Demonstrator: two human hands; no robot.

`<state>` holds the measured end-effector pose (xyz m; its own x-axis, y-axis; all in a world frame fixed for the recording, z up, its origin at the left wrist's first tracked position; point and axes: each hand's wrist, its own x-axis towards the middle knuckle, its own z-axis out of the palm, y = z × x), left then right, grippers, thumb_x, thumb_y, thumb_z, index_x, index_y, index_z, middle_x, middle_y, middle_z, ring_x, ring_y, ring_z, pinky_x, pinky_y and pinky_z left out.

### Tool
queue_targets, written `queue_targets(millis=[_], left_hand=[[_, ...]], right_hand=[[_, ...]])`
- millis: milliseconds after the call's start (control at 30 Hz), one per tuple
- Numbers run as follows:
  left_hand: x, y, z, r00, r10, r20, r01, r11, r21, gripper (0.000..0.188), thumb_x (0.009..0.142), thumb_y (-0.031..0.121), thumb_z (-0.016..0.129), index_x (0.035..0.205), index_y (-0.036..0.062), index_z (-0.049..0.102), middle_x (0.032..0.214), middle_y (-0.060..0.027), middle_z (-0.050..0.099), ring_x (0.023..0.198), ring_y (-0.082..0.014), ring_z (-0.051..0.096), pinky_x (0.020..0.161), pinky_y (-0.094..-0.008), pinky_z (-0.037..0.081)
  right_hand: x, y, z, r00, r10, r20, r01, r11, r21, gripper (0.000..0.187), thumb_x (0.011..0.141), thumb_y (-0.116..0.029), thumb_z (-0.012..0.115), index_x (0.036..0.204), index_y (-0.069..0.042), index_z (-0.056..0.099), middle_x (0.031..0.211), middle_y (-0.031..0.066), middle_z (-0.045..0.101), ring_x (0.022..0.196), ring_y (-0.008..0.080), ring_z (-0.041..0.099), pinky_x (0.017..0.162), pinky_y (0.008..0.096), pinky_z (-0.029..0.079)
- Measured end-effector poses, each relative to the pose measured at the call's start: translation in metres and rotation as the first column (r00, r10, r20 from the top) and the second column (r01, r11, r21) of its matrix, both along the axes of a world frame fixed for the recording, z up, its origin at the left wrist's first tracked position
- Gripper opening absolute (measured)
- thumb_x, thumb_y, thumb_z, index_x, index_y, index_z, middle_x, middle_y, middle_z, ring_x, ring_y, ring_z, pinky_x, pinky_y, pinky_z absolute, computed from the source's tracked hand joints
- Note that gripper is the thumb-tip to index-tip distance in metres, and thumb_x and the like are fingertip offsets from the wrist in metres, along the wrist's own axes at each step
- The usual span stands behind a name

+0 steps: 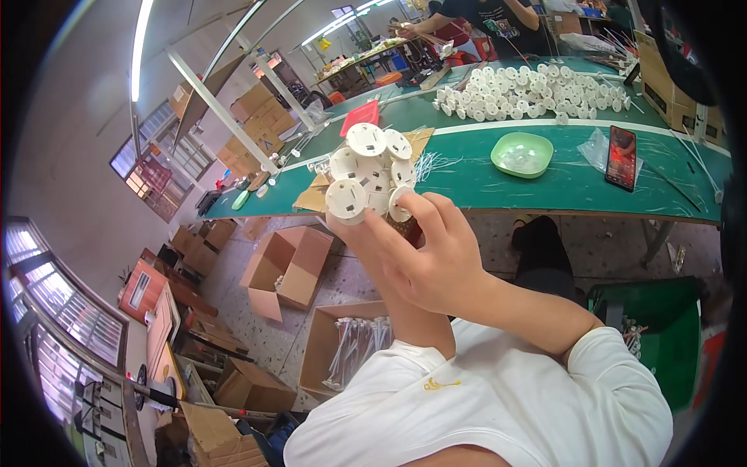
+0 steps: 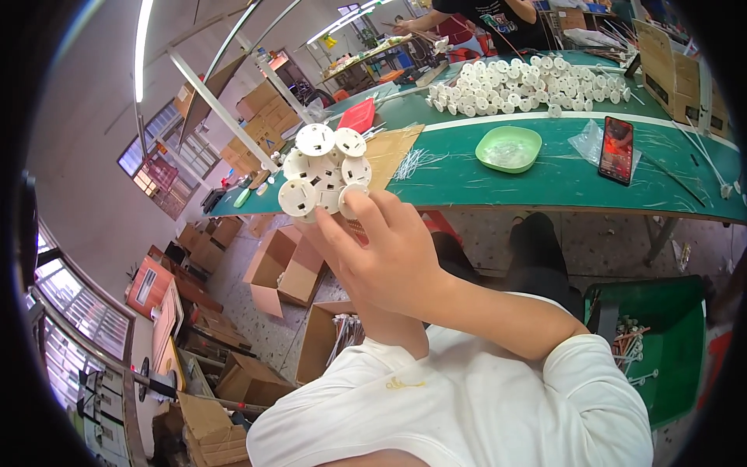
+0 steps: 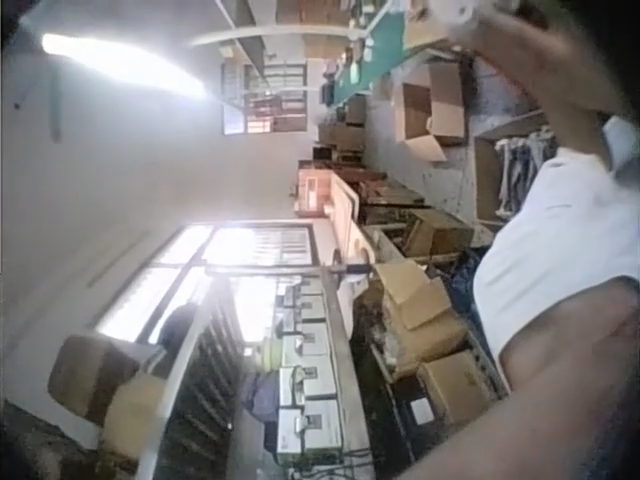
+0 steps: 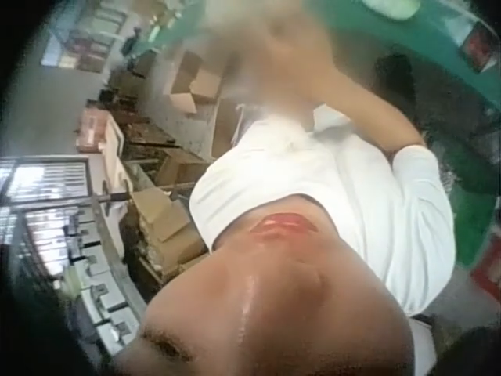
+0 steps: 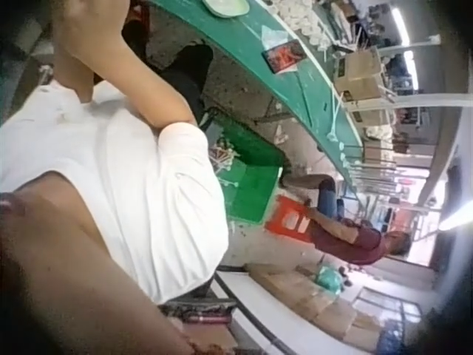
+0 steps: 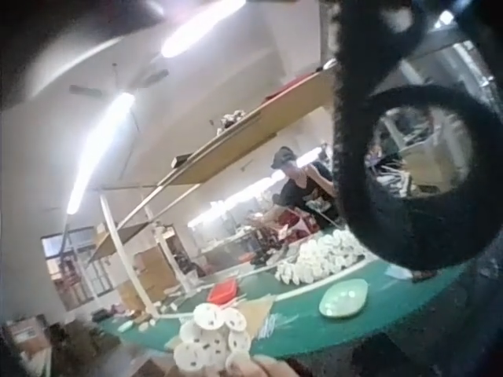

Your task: Assembling LED light strips by attaching plastic circular bases and connecting wires.

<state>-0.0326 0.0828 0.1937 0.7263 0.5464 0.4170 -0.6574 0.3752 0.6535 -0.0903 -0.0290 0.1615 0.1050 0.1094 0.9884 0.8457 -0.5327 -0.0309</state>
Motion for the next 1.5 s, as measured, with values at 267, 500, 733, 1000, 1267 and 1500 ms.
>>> queue_targets(millis=[267,500,733,1000,1267,1500], left_hand=[[0.001,0.004,-0.009,0.999,-0.009,0.051,0.007,0.999,0.043,0.034,0.093,0.020,0.056,0.118,-0.0032,0.057,0.104,-0.0110,0.065,0.089,-0.0180,0.065,0.072,-0.0297,0.056],[0.000,0.002,-0.012,0.994,-0.028,0.104,0.020,0.997,0.071,0.035,0.093,0.020,0.056,0.119,-0.0035,0.056,0.105,-0.0112,0.065,0.090,-0.0183,0.065,0.073,-0.0299,0.056],[0.002,0.005,-0.016,0.986,-0.032,0.164,0.016,0.995,0.098,0.037,0.093,0.020,0.057,0.121,-0.0038,0.055,0.106,-0.0115,0.065,0.091,-0.0187,0.065,0.075,-0.0301,0.056],[0.001,0.010,-0.021,0.972,-0.035,0.233,0.005,0.992,0.126,0.038,0.093,0.020,0.057,0.122,-0.0041,0.054,0.107,-0.0117,0.064,0.092,-0.0190,0.065,0.076,-0.0303,0.056],[0.015,0.005,-0.014,0.899,-0.391,0.197,0.422,0.893,-0.154,0.047,0.099,0.028,0.034,0.127,-0.0070,0.048,0.122,-0.0243,0.056,0.104,-0.0382,0.062,0.087,-0.0490,0.055],[0.007,0.003,-0.013,0.910,-0.343,0.234,0.368,0.927,-0.070,0.048,0.100,0.029,0.036,0.126,-0.0086,0.048,0.120,-0.0239,0.058,0.102,-0.0363,0.063,0.085,-0.0475,0.056]], right_hand=[[0.000,0.015,-0.011,0.996,-0.090,-0.008,0.090,0.996,0.011,0.051,0.064,-0.014,0.067,0.115,-0.013,0.065,0.117,0.0199,0.043,0.099,0.0394,0.046,0.080,0.0423,0.048],[0.002,0.014,-0.011,0.996,-0.093,0.002,0.093,0.996,0.009,0.051,0.062,-0.014,0.068,0.114,-0.011,0.065,0.115,0.0200,0.043,0.097,0.0377,0.048,0.080,0.0423,0.048],[-0.001,0.006,-0.006,0.999,0.022,-0.023,-0.022,1.000,0.006,0.052,0.063,-0.013,0.069,0.115,-0.011,0.064,0.114,0.0184,0.044,0.096,0.0352,0.048,0.079,0.0398,0.048],[0.020,-0.036,0.014,0.956,0.290,-0.033,-0.288,0.955,0.064,0.047,0.071,-0.014,0.072,0.117,-0.011,0.063,0.125,0.0182,0.047,0.106,0.0317,0.050,0.080,0.0380,0.046],[0.032,-0.046,0.016,0.983,0.154,-0.096,-0.157,0.987,-0.033,0.051,0.073,-0.026,0.076,0.118,-0.008,0.062,0.129,0.0187,0.048,0.113,0.0383,0.051,0.093,0.0446,0.045],[0.030,-0.041,0.015,0.987,0.143,-0.075,-0.147,0.988,-0.041,0.050,0.074,-0.026,0.076,0.118,-0.007,0.062,0.131,0.0187,0.048,0.112,0.0379,0.051,0.089,0.0439,0.046]])
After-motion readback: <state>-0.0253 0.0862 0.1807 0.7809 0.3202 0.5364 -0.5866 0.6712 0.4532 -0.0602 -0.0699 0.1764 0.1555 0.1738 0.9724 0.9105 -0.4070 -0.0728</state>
